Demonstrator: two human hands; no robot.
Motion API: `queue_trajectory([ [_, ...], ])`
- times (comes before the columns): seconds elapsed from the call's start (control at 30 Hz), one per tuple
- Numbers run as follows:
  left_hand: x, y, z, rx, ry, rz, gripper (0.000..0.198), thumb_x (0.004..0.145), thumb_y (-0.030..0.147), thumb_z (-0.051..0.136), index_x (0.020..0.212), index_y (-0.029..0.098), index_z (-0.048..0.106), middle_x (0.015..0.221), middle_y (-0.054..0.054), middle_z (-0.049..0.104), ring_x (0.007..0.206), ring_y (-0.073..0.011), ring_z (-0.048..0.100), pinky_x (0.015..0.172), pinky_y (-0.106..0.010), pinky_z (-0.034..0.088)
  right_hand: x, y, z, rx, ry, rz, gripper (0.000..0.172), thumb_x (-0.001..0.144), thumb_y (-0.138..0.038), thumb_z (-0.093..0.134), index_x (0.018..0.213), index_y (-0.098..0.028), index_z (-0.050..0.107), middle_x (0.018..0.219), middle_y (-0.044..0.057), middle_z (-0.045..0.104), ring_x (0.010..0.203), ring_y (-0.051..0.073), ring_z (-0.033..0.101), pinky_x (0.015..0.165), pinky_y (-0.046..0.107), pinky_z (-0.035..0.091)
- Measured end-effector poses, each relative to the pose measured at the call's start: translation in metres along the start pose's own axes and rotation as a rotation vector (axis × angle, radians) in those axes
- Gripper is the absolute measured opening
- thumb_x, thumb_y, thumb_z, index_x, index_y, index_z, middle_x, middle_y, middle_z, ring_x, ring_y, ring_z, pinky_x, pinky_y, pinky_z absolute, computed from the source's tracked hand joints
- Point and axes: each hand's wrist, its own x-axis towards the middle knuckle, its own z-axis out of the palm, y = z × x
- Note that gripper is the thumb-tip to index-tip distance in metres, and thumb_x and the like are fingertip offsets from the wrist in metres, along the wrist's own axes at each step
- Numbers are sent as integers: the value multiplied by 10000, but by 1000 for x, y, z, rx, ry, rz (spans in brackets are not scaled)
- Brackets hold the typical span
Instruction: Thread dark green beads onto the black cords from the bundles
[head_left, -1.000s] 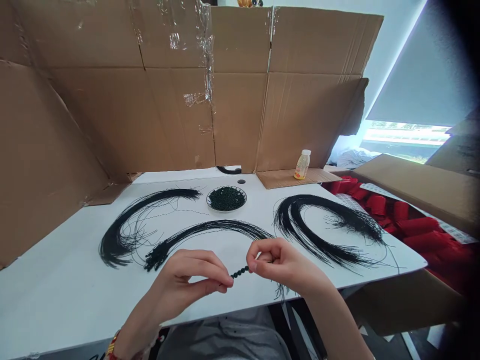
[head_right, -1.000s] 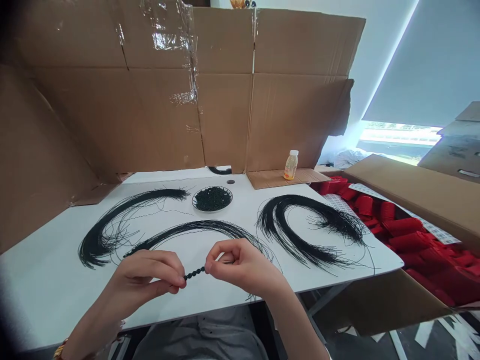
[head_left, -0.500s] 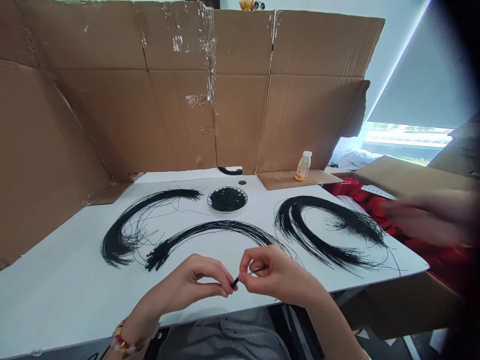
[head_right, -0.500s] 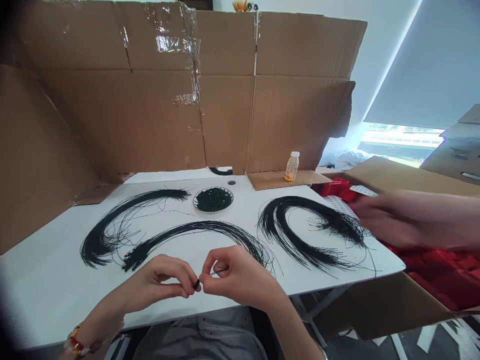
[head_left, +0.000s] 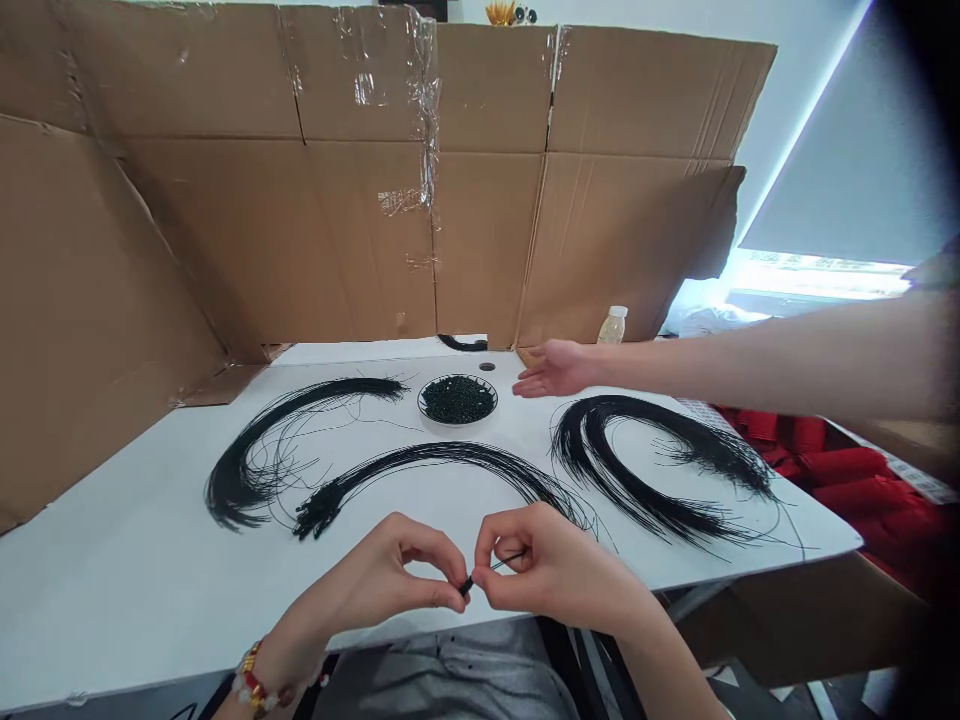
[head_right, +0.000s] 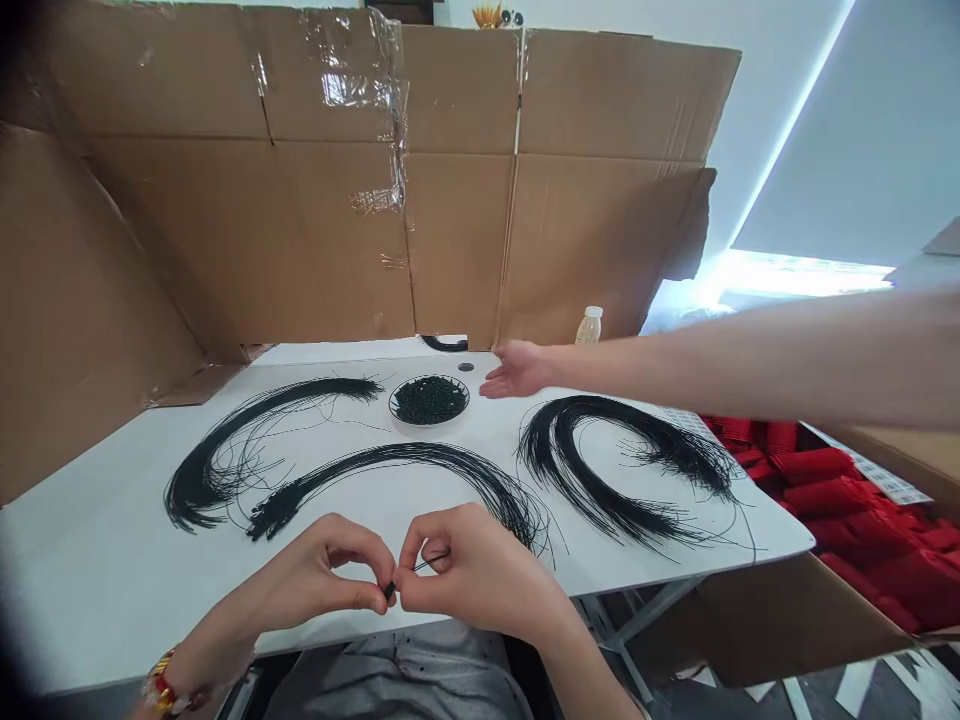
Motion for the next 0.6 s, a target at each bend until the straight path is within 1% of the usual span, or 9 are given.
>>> queue_trajectory([
  [0.1,0,-3,3,26,23,-28,14,745,206,827,749,217,835,758,-5,806,759,-184,699,787,-264,522,0,-1,5,-85,47,9,81,761,-201,715,713,-212,651,533,-96,298,548,106,220,491,276,139],
  [0.2,-2,-4,8,59,62,-57,46,745,181,789,736,208,825,762,-17,806,774,-199,704,792,-278,530,2,-2,13,-193,108,32,93,734,-167,717,699,-219,648,515,-92,320,531,109,229,492,277,142],
  [0.27,-4,-5,9,100,103,-75,42,744,192,775,731,206,813,771,-26,805,786,-213,711,798,-291,535,3,-4,17,-254,125,33,77,764,-167,698,725,-220,658,510,-87,344,522,110,257,506,270,171],
  [0.33,-10,-4,3,177,182,-87,49,751,225,759,718,214,794,781,-31,808,800,-229,720,794,-300,536,1,-8,16,-299,115,24,66,827,-213,683,764,-220,662,517,-79,380,520,114,299,523,267,201],
  [0.4,-19,-4,-15,291,339,-98,84,767,289,741,722,231,783,806,-31,816,825,-247,729,793,-310,530,-9,-11,8,-328,75,13,132,897,-284,662,782,-222,645,560,-58,452,539,125,361,535,268,234],
  [0.5,-40,-4,-60,496,672,-140,196,785,434,709,776,253,784,837,-27,820,833,-269,725,768,-323,512,-41,-7,-18,-308,-13,-16,239,1006,-379,561,830,-242,647,688,-6,588,620,162,487,568,278,327],
  [0.53,-48,-4,-78,565,782,-171,223,786,461,694,787,255,779,851,-25,819,833,-272,717,753,-324,504,-54,-2,-30,-265,16,-25,276,1021,-423,535,857,-254,679,736,20,634,662,185,534,583,287,366],
  [0.57,-54,-4,-95,624,888,-226,244,789,477,677,803,253,773,874,-26,819,823,-272,710,729,-323,497,-66,5,-42,-208,85,-36,292,998,-480,568,879,-260,718,786,52,670,704,213,565,598,301,403],
  [0.6,-59,-3,-112,682,965,-288,252,797,475,656,823,251,768,891,-26,818,815,-272,704,700,-321,486,-76,13,-55,-152,161,-42,316,962,-538,610,901,-262,750,828,82,684,733,234,576,596,314,418],
])
